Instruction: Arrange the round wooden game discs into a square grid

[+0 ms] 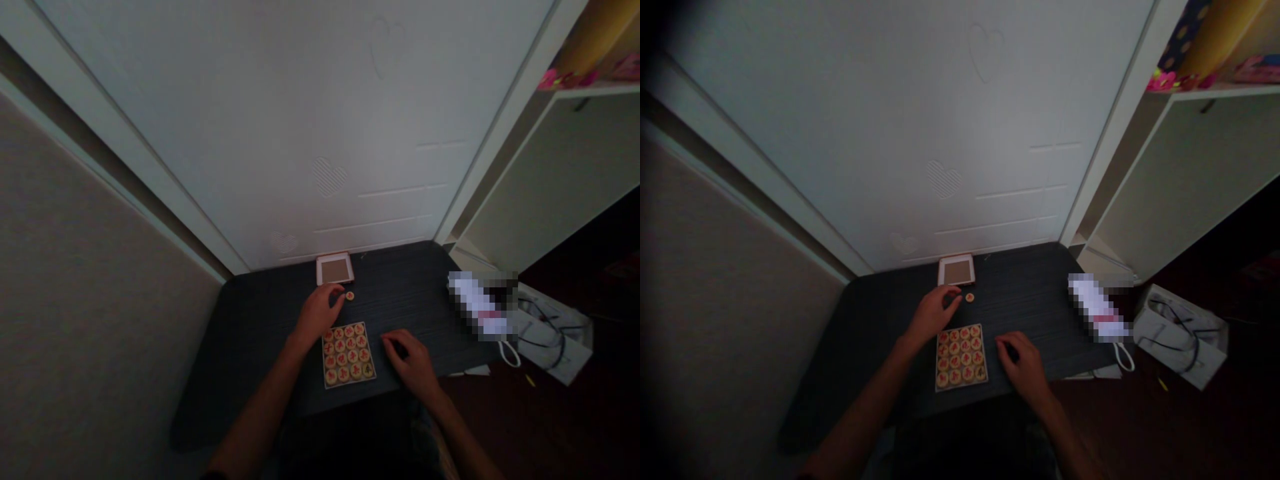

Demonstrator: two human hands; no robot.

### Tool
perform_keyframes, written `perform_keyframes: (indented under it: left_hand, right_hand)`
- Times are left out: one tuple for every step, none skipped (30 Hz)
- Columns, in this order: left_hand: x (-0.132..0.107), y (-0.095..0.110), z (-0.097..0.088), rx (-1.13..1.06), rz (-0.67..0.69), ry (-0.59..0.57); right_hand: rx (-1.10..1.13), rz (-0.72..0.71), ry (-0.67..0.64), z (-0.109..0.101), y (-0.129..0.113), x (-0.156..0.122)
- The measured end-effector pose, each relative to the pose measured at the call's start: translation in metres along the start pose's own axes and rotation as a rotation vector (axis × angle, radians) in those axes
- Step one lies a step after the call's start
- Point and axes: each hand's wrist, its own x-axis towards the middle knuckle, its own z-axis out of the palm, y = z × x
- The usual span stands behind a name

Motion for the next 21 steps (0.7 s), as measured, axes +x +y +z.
perform_keyframes:
  left_hand:
    - [0.009,-0.002,0.005,0.023,0.014,-0.013]
    - [0.016,-0.004,0.010,0.045,0.027,-0.027]
    - [0.022,-0.005,0.015,0.066,0.038,-0.043]
    - [0.026,-0.006,0.020,0.086,0.048,-0.059]
    - [0.029,-0.007,0.025,0.106,0.055,-0.074]
    - [0.030,-0.008,0.029,0.124,0.060,-0.087]
    - [0.031,-0.009,0.032,0.141,0.062,-0.099]
    - [0.031,-0.010,0.035,0.156,0.063,-0.109]
    - [0.031,-0.011,0.037,0.170,0.062,-0.118]
    - [0.031,-0.013,0.038,0.182,0.060,-0.125]
    - [0.031,-0.014,0.039,0.192,0.059,-0.132]
    - [0.030,-0.016,0.039,0.199,0.058,-0.138]
    - [0.030,-0.017,0.038,0.205,0.058,-0.142]
    - [0.030,-0.018,0.038,0.209,0.059,-0.144]
    - [0.030,-0.019,0.037,0.213,0.059,-0.145]
    - [0.029,-0.020,0.035,0.216,0.058,-0.145]
    - [0.029,-0.021,0.034,0.219,0.056,-0.142]
    - [0.028,-0.021,0.032,0.221,0.053,-0.139]
    - [0.027,-0.022,0.031,0.222,0.051,-0.136]
    - [0.026,-0.023,0.030,0.221,0.051,-0.134]
    - [0.024,-0.023,0.029,0.218,0.054,-0.134]
  right_hand:
    - [0.006,0.012,0.003,0.000,0.000,0.000]
    - [0.012,0.023,0.008,0.000,0.000,0.000]
    - [0.017,0.032,0.015,0.000,0.000,0.001]
    - [0.021,0.038,0.022,0.000,0.000,0.001]
    - [0.026,0.043,0.027,0.000,0.000,0.001]
    - [0.032,0.047,0.033,-0.001,0.000,0.001]
    - [0.037,0.051,0.036,-0.001,0.000,0.001]
    - [0.042,0.054,0.039,-0.001,0.000,0.001]
    - [0.047,0.058,0.040,-0.001,0.000,0.001]
    - [0.051,0.063,0.039,-0.002,0.000,0.001]
    - [0.053,0.066,0.038,-0.002,0.000,0.001]
    - [0.054,0.068,0.038,-0.002,0.000,0.001]
    - [0.054,0.069,0.036,-0.002,-0.001,0.001]
    - [0.053,0.070,0.037,-0.003,-0.001,0.001]
    - [0.049,0.071,0.036,-0.003,-0.001,0.001]
    - [0.045,0.072,0.039,-0.003,-0.002,0.001]
    - [0.040,0.074,0.040,-0.003,-0.002,0.001]
    - [0.036,0.077,0.039,-0.002,-0.002,0.001]
    - [0.032,0.079,0.037,-0.002,-0.002,0.001]
    - [0.029,0.080,0.033,-0.002,-0.002,0.001]
    - [0.028,0.080,0.030,-0.002,-0.002,0.001]
